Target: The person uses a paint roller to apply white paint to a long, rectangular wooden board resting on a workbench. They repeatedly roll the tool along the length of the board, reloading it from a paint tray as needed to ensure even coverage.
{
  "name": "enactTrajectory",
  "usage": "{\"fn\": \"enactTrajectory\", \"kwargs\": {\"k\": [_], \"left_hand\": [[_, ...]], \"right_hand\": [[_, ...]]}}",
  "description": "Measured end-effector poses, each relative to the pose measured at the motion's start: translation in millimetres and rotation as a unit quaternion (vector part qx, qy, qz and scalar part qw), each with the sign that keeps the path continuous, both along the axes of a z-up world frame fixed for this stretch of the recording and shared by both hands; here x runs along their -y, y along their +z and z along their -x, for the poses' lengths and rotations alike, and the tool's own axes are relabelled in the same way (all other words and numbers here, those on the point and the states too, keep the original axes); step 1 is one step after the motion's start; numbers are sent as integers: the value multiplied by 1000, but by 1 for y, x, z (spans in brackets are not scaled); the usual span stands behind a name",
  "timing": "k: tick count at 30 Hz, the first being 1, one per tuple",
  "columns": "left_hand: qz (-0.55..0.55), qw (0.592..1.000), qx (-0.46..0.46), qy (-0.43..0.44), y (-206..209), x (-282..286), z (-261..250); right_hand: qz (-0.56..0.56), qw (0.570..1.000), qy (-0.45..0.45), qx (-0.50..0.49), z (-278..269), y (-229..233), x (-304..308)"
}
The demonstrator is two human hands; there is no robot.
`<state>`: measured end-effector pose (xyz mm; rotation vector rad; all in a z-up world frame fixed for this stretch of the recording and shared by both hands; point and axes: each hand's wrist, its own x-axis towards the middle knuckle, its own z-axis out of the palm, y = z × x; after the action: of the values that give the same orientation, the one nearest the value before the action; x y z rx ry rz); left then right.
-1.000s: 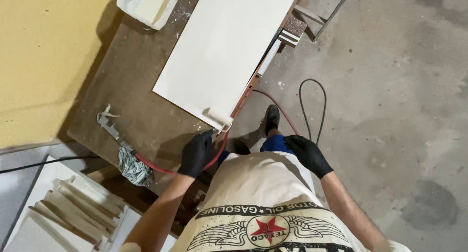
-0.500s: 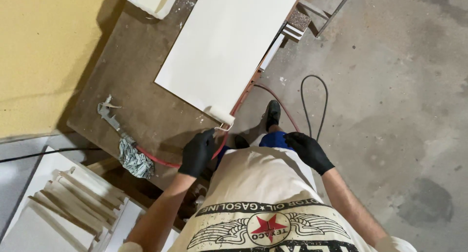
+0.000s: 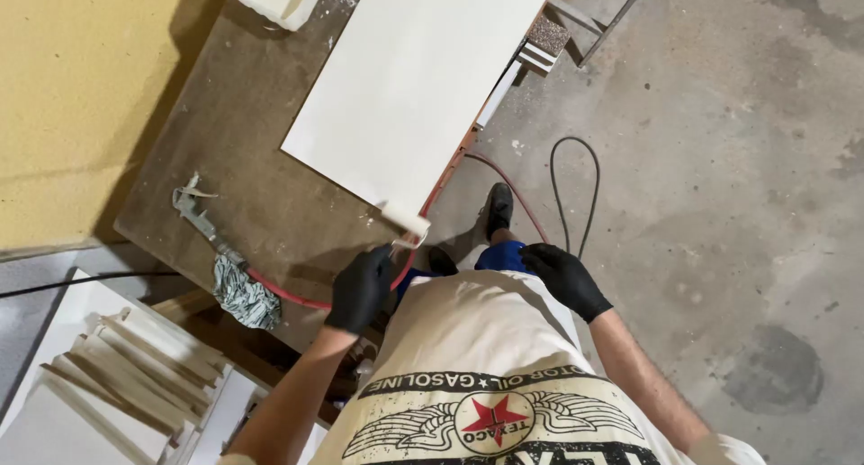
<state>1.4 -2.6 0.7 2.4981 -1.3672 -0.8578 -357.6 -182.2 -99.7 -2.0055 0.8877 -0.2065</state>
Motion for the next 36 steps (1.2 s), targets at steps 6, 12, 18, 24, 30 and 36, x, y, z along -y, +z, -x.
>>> {"fn": "enactTrajectory", "kwargs": {"k": [6,12,18,24,30,36], "left_hand": [[79,994,27,-66,-63,157,1],[74,996,30,-51,-22,99,9],[-2,999,-23,34,17,17,10],[56,998,24,17,-59,60,12],[154,947,-146,239,35,-27,11],[298,932,-96,184,23,-6,56]], "right_hand": [[-35,995,-39,85,-5,17,7],[113,992,20,62,6,-11,11],[9,997,8,82,-8,-2,11],[-28,997,15,65,-45,26,15],[-34,998,55,-12,-110,139,-13],[-128,979,58,149,-186,193,-58]]}}
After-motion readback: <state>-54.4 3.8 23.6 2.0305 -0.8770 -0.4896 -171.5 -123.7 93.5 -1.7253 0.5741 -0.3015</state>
